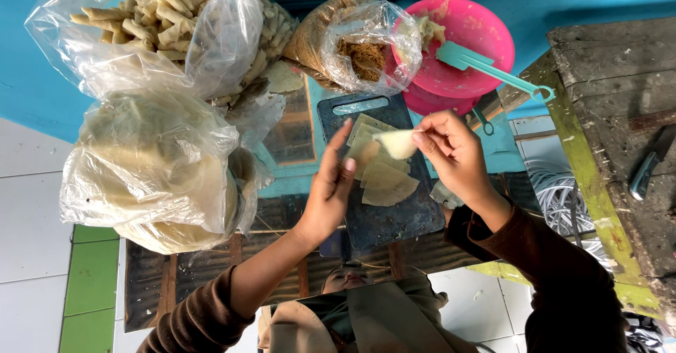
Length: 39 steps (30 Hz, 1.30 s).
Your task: The person folds and shapes thin dough sheets by hand on a small cutting board, pressing and creasing them into folded pieces. They take brown filling from a plastic bag, arrange the folded pieces in a fan on the board, and use a plastic scraper to lift and reposition the stack of folded wrappers.
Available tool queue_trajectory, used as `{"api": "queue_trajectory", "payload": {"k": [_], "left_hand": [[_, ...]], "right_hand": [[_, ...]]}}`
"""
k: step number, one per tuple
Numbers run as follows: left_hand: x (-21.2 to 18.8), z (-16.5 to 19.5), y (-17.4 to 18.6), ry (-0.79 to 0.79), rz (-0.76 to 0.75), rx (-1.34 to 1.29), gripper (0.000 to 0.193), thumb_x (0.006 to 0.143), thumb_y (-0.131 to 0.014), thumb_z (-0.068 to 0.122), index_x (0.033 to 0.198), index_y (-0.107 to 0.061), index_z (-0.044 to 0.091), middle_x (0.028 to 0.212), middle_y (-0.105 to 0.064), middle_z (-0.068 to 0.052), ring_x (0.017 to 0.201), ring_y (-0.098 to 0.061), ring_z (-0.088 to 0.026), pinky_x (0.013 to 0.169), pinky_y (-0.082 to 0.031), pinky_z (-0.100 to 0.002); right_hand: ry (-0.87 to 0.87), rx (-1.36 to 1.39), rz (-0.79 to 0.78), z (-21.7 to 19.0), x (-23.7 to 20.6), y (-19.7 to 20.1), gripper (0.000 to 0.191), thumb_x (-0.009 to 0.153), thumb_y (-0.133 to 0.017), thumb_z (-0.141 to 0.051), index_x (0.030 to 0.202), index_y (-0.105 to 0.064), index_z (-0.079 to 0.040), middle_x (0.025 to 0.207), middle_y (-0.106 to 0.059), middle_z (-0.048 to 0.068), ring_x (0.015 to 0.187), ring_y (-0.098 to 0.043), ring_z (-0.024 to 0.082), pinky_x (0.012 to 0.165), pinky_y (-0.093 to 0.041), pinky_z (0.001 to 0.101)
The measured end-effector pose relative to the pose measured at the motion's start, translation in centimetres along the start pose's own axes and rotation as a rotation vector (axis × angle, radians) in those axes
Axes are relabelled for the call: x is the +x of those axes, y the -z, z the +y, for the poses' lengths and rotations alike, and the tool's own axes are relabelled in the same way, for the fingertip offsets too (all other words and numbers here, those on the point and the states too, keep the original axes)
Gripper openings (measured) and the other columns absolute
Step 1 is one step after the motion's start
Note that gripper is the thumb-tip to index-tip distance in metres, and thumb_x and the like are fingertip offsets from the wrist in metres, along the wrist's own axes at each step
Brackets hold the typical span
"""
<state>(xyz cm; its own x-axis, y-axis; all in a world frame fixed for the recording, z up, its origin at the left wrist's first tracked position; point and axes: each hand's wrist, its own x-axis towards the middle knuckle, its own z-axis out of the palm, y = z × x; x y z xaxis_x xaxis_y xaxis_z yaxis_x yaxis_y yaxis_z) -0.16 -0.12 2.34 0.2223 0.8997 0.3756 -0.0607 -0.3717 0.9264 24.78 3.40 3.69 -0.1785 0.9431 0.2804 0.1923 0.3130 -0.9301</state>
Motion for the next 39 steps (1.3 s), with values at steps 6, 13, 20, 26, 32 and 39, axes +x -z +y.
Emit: {"api": "queue_trajectory", "payload": {"k": [6, 13, 20, 26, 32, 39], "left_hand": [[0.6, -1.0, 0.2, 0.170, 0.137, -0.274, 0.051, 0.113, -0.046, 0.009, 0.162, -0.032, 0.008, 0.142, -0.061, -0.010, 0.125, -0.060, -0.012, 0.112, -0.047, -0.029], [0.2, -1.2, 0.0, 0.137, 0.182, -0.269, 0.046, 0.109, -0.053, 0.004, 0.153, -0.040, 0.006, 0.134, -0.063, -0.009, 0.116, -0.059, -0.008, 0.102, -0.048, -0.026], [0.1, -1.4, -0.2, 0.179, 0.209, -0.231, 0.040, 0.109, -0.055, 0.004, 0.148, -0.046, 0.007, 0.116, -0.069, -0.007, 0.106, -0.060, -0.008, 0.097, -0.050, -0.024], [0.1, -1.1, -0.1, 0.186, 0.205, -0.207, 0.035, 0.108, -0.055, 0.004, 0.143, -0.049, 0.006, 0.120, -0.071, -0.010, 0.112, -0.063, -0.010, 0.099, -0.048, -0.025], [0.2, -0.9, -0.1, 0.183, 0.204, -0.224, 0.035, 0.108, -0.054, 0.004, 0.142, -0.050, 0.006, 0.122, -0.071, -0.010, 0.114, -0.064, -0.010, 0.099, -0.049, -0.025], [0.2, -1.0, -0.1, 0.192, 0.203, -0.205, 0.034, 0.108, -0.054, 0.004, 0.142, -0.050, 0.006, 0.120, -0.071, -0.010, 0.113, -0.064, -0.010, 0.099, -0.049, -0.025]], "right_hand": [[0.049, -0.079, -0.466, -1.8, 0.0, 0.6, 0.015, 0.099, -0.069, -0.007, 0.113, -0.065, -0.003, 0.101, -0.068, 0.002, 0.093, -0.066, 0.008, 0.079, -0.055, 0.0242], [0.106, -0.392, -0.515, -2.8, 0.1, -2.2, 0.024, 0.090, -0.076, -0.011, 0.111, -0.066, -0.005, 0.086, -0.073, 0.002, 0.076, -0.070, 0.009, 0.065, -0.055, 0.0270], [-0.211, -0.363, -0.479, -3.2, 0.0, -2.0, 0.029, 0.090, -0.075, -0.012, 0.114, -0.058, -0.006, 0.077, -0.072, 0.002, 0.052, -0.060, 0.007, 0.040, -0.046, 0.0251], [-0.191, -0.409, -0.465, -2.7, 0.1, -1.7, 0.034, 0.088, -0.076, -0.011, 0.115, -0.056, -0.006, 0.076, -0.071, 0.002, 0.052, -0.062, 0.010, 0.045, -0.047, 0.0284], [-0.076, -0.484, -0.476, -2.0, 0.2, -1.6, 0.039, 0.086, -0.079, -0.009, 0.116, -0.055, -0.007, 0.074, -0.071, 0.004, 0.063, -0.069, 0.014, 0.056, -0.053, 0.0294], [-0.105, -0.446, -0.497, -2.4, 0.3, -1.1, 0.041, 0.085, -0.080, -0.011, 0.117, -0.054, -0.008, 0.077, -0.074, 0.004, 0.063, -0.070, 0.013, 0.057, -0.054, 0.0288]]}}
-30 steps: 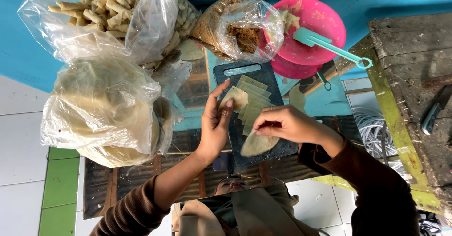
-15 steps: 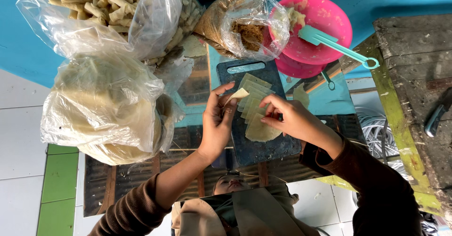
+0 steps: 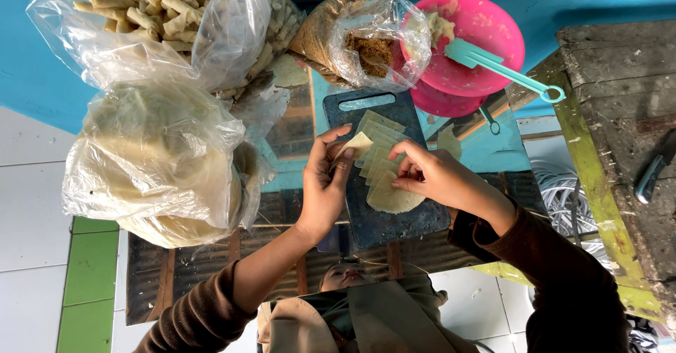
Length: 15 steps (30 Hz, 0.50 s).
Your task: The person folds and shapes thin dough sheets by hand on a small cutting board, pressing and creasing them into folded pieces. They take brown filling from a plastic bag, arrange the folded pieces in a fan on the board, and use a plastic scraper to lift and reposition the stack of folded wrappers.
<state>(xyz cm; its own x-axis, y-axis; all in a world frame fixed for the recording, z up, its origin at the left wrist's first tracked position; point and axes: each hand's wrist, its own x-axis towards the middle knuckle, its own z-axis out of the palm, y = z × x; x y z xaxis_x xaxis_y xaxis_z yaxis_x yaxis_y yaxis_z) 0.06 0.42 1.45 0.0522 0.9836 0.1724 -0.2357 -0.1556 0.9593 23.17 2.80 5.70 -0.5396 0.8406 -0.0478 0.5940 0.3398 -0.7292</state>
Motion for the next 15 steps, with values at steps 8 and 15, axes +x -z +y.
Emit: {"api": "queue_trajectory", "payload": {"k": [8, 15], "left_hand": [[-0.1, -0.1, 0.0, 0.001, -0.009, -0.032, 0.036, 0.108, -0.055, 0.005, 0.143, -0.048, 0.006, 0.120, -0.071, -0.011, 0.111, -0.063, -0.010, 0.098, -0.049, -0.025], [-0.2, 0.1, -0.3, 0.050, -0.107, -0.065, 0.047, 0.108, -0.055, 0.006, 0.151, -0.038, 0.008, 0.117, -0.074, -0.013, 0.106, -0.063, -0.009, 0.095, -0.052, -0.028]], "right_hand": [[-0.047, -0.108, -0.005, -0.8, 0.1, 0.2, 0.043, 0.083, -0.082, -0.017, 0.116, -0.055, -0.009, 0.080, -0.070, 0.004, 0.065, -0.066, 0.017, 0.057, -0.051, 0.0321], [0.254, -0.086, 0.281, -1.2, 0.4, 0.2, 0.032, 0.091, -0.078, -0.018, 0.115, -0.063, -0.004, 0.112, -0.067, 0.009, 0.093, -0.065, 0.019, 0.071, -0.052, 0.0304]]}}
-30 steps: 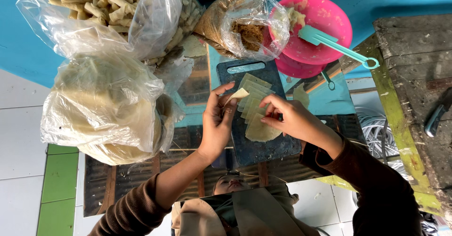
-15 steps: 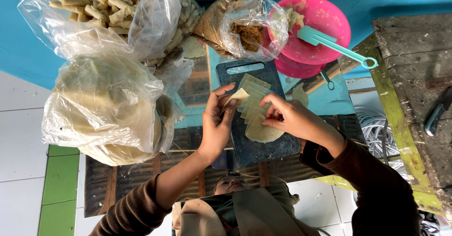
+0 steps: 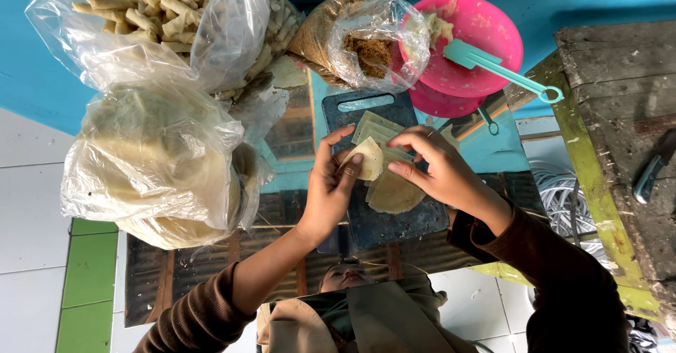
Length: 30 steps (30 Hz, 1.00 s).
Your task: The person folds and shapes thin dough sheets by hand on a small cutting board, pressing and creasing them into folded pieces. They take brown filling from a plastic bag, arrange the folded pieces in a fan on the board, and use a plastic scraper to lift and reposition the stack of folded wrappers.
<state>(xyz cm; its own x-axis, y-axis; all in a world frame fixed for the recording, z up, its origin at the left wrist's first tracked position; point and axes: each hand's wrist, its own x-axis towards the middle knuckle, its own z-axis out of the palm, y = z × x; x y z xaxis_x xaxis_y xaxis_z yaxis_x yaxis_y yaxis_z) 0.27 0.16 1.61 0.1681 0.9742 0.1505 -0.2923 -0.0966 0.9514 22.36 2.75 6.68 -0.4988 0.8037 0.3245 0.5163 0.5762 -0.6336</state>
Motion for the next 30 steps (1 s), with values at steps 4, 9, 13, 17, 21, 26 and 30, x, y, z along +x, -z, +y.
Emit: {"api": "queue_trajectory", "payload": {"k": [4, 9, 13, 17, 21, 26, 30], "left_hand": [[-0.2, 0.1, -0.1, -0.025, -0.074, 0.023, 0.054, 0.107, -0.054, 0.004, 0.156, -0.031, 0.010, 0.121, -0.072, -0.013, 0.113, -0.062, -0.010, 0.101, -0.051, -0.028], [-0.5, 0.2, -0.3, -0.050, -0.116, 0.049, 0.056, 0.108, -0.054, 0.001, 0.158, -0.029, 0.009, 0.125, -0.072, -0.016, 0.118, -0.064, -0.013, 0.103, -0.052, -0.030], [-0.2, 0.2, -0.3, 0.014, -0.119, -0.025, 0.054, 0.106, -0.052, -0.001, 0.155, -0.031, 0.007, 0.131, -0.069, -0.016, 0.116, -0.067, -0.016, 0.097, -0.062, -0.035], [-0.3, 0.1, -0.3, 0.009, -0.115, -0.008, 0.054, 0.106, -0.053, -0.003, 0.155, -0.033, 0.006, 0.129, -0.071, -0.017, 0.114, -0.069, -0.017, 0.095, -0.064, -0.035], [-0.4, 0.0, -0.6, 0.043, -0.113, -0.034, 0.056, 0.105, -0.054, -0.003, 0.155, -0.032, 0.007, 0.126, -0.072, -0.017, 0.112, -0.069, -0.016, 0.090, -0.065, -0.034], [-0.2, 0.7, -0.5, 0.055, -0.069, 0.008, 0.055, 0.104, -0.055, -0.002, 0.154, -0.033, 0.008, 0.123, -0.072, -0.016, 0.109, -0.071, -0.016, 0.087, -0.062, -0.033], [-0.1, 1.5, -0.8, 0.155, -0.050, 0.126, 0.059, 0.100, -0.060, 0.000, 0.151, -0.032, 0.008, 0.107, -0.071, -0.014, 0.084, -0.077, -0.017, 0.070, -0.066, -0.030]], "right_hand": [[-0.073, 0.217, -0.090, 0.6, -0.5, -1.0, 0.024, 0.093, -0.077, -0.019, 0.107, -0.065, -0.003, 0.111, -0.068, 0.004, 0.093, -0.064, 0.012, 0.076, -0.053, 0.0275], [-0.237, 0.688, -0.142, 2.0, -1.0, -1.3, 0.017, 0.097, -0.072, -0.011, 0.108, -0.066, 0.000, 0.111, -0.065, 0.003, 0.099, -0.062, 0.009, 0.087, -0.052, 0.0265], [-0.263, 0.892, -0.187, 2.8, -1.4, -1.1, 0.016, 0.096, -0.073, -0.008, 0.099, -0.058, -0.001, 0.112, -0.063, 0.004, 0.105, -0.060, 0.007, 0.094, -0.051, 0.0256], [-0.354, 1.008, -0.124, 3.2, -1.8, -1.2, 0.026, 0.090, -0.076, -0.007, 0.085, -0.050, -0.006, 0.111, -0.066, 0.005, 0.099, -0.061, 0.006, 0.088, -0.052, 0.0253], [-0.339, 0.934, -0.113, 3.6, -1.9, -1.2, 0.024, 0.092, -0.076, -0.007, 0.088, -0.052, -0.005, 0.104, -0.063, 0.004, 0.096, -0.060, 0.007, 0.085, -0.052, 0.0254], [-0.321, 0.689, -0.164, 3.7, -1.3, -0.8, 0.024, 0.091, -0.077, -0.012, 0.102, -0.055, -0.006, 0.096, -0.058, -0.002, 0.085, -0.058, 0.004, 0.077, -0.051, 0.0219], [-0.373, 0.608, -0.284, 3.5, -0.7, 0.4, 0.022, 0.091, -0.075, -0.013, 0.104, -0.058, -0.006, 0.085, -0.064, -0.002, 0.078, -0.058, 0.002, 0.069, -0.047, 0.0203]]}}
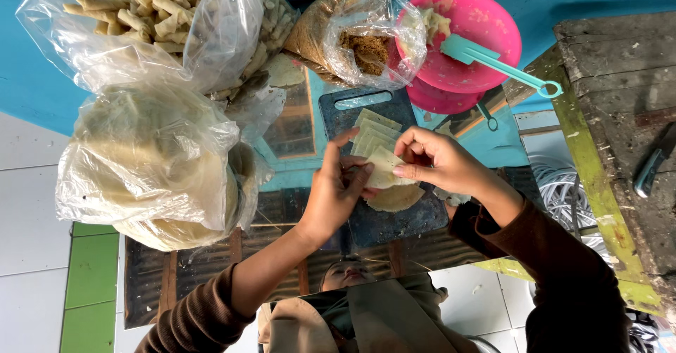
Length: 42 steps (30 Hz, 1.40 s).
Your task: The person folds and shapes thin dough sheets by hand on a small cutting board, pressing and creasing them into folded pieces. They take brown filling from a plastic bag, arrange the folded pieces in a fan on the board, and use a plastic scraper to lift and reposition the stack of folded wrappers.
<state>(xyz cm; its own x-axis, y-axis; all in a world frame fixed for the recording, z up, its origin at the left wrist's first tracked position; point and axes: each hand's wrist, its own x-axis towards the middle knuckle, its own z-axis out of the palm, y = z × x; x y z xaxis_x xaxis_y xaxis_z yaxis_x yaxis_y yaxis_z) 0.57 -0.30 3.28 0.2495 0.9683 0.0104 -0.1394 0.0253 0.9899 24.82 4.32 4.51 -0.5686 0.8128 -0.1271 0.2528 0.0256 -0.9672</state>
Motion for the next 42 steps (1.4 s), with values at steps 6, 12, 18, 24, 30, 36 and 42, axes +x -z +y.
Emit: {"api": "queue_trajectory", "payload": {"k": [6, 12, 18, 24, 30, 36, 42], "left_hand": [[-1.6, 0.5, -0.6, -0.182, -0.111, 0.631, 0.054, 0.096, -0.070, 0.015, 0.143, -0.043, 0.010, 0.072, -0.066, -0.007, 0.061, -0.070, -0.025, 0.055, -0.054, -0.037], [-1.3, 0.0, -0.5, -0.214, -0.107, 0.862, 0.047, 0.093, -0.073, 0.030, 0.129, -0.048, 0.014, 0.065, -0.067, -0.001, 0.056, -0.069, -0.027, 0.048, -0.052, -0.040], [-1.6, 0.0, -0.6, -0.188, -0.150, 0.910, 0.049, 0.091, -0.073, 0.034, 0.128, -0.049, 0.014, 0.063, -0.069, -0.001, 0.056, -0.070, -0.027, 0.048, -0.052, -0.041], [-1.7, 0.3, -0.5, -0.178, -0.152, 1.038, 0.048, 0.092, -0.072, 0.040, 0.126, -0.049, 0.015, 0.060, -0.067, -0.004, 0.057, -0.070, -0.029, 0.048, -0.052, -0.042], [-1.7, 0.3, -0.5, -0.169, -0.141, 1.023, 0.046, 0.092, -0.071, 0.041, 0.121, -0.048, 0.014, 0.060, -0.067, -0.005, 0.058, -0.070, -0.030, 0.048, -0.053, -0.041], [-1.3, 0.4, -0.3, -0.171, -0.077, 0.922, 0.038, 0.094, -0.070, 0.038, 0.117, -0.050, 0.014, 0.059, -0.064, -0.001, 0.053, -0.068, -0.027, 0.045, -0.050, -0.040], [-0.8, 0.2, 0.0, -0.190, -0.067, 0.890, 0.031, 0.097, -0.068, 0.032, 0.116, -0.051, 0.013, 0.060, -0.062, -0.001, 0.052, -0.066, -0.026, 0.046, -0.049, -0.040]], "right_hand": [[-0.366, -0.202, -0.213, -1.5, -0.3, 0.1, 0.020, 0.091, -0.074, -0.020, 0.092, -0.061, -0.004, 0.063, -0.065, 0.000, 0.046, -0.056, 0.008, 0.043, -0.046, 0.0264], [-0.461, -0.324, -0.289, -3.1, -0.6, -0.2, 0.027, 0.088, -0.077, -0.022, 0.095, -0.057, -0.006, 0.060, -0.067, 0.003, 0.044, -0.059, 0.010, 0.041, -0.048, 0.0283], [-0.442, -0.385, -0.268, -3.7, -0.5, -0.6, 0.038, 0.086, -0.079, -0.022, 0.098, -0.046, -0.008, 0.058, -0.067, 0.006, 0.044, -0.059, 0.012, 0.040, -0.047, 0.0300], [-0.483, -0.413, -0.245, -4.1, -0.5, -1.0, 0.040, 0.085, -0.079, -0.023, 0.097, -0.044, -0.008, 0.057, -0.067, 0.007, 0.044, -0.060, 0.014, 0.040, -0.047, 0.0312], [-0.394, -0.463, -0.238, -3.8, -0.4, -0.6, 0.039, 0.086, -0.079, -0.027, 0.098, -0.047, -0.008, 0.056, -0.068, 0.006, 0.045, -0.062, 0.014, 0.041, -0.048, 0.0310], [0.024, -0.636, 0.340, -3.2, -0.4, 2.7, 0.027, 0.098, -0.073, -0.024, 0.097, -0.054, -0.004, 0.062, -0.066, 0.005, 0.054, -0.061, 0.012, 0.048, -0.043, 0.0295], [0.132, -0.649, 0.639, -2.7, -0.9, 7.0, 0.024, 0.105, -0.071, -0.020, 0.101, -0.056, -0.001, 0.078, -0.069, 0.006, 0.065, -0.062, 0.010, 0.057, -0.045, 0.0273]]}}
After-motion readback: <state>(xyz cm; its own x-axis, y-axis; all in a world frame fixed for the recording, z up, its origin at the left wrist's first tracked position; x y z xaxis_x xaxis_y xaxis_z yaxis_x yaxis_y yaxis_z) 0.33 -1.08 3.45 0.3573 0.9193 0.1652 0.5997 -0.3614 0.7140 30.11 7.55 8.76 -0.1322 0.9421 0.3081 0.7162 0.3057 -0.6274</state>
